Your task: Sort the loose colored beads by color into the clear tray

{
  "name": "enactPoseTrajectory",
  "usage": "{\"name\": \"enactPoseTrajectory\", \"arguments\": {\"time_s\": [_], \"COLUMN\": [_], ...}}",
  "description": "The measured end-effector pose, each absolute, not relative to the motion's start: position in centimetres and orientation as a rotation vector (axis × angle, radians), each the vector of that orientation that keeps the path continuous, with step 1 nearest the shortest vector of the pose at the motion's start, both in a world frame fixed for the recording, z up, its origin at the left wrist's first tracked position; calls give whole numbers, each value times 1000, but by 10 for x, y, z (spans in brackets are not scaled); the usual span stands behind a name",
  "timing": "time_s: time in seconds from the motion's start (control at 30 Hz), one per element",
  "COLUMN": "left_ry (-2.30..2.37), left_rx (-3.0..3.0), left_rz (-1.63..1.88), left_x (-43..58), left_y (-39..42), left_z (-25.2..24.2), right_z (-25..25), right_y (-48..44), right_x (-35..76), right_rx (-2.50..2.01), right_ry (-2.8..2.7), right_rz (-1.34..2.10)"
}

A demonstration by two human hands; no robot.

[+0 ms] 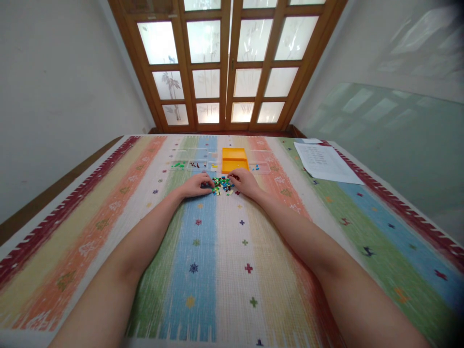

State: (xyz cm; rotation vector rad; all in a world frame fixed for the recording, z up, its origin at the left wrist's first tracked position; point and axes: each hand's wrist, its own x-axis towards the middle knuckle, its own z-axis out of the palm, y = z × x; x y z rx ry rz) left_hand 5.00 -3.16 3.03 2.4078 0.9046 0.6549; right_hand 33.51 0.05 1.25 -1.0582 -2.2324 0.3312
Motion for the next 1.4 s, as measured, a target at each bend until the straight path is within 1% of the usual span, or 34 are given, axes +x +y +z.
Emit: {"name": "enactPoseTrajectory", "arguments": {"time_s": [0.2, 0.4, 0.63, 0.77, 1.0, 1.17, 1.4], "left_ry": [956, 952, 1133, 1356, 1754, 1806, 1819], "left_rx": [2401, 2374, 2275, 2123, 1590, 1261, 1213], "left_rz": [630, 690, 775, 914, 1361, 1562, 1632], "left_x": [54, 55, 58, 54, 20, -11, -19], "left_y": [-31, -29, -29, -26, -5, 11, 14], "left_z": [27, 22, 13, 10, 4, -5, -10], "right_z": [13, 11, 10, 9, 5, 4, 3], "right_y": [-4, -5, -5, -5, -2, -2, -2], "right_x": [332, 331, 331, 332, 333, 333, 333], "right_rx": [-1054, -1063, -1056, -1041, -1017, -1030, -1017], "right_ry": [-2254, -2266, -2268, -2268, -2281, -2300, -2299], "right_rz": [345, 341, 334, 338, 337, 335, 334]}}
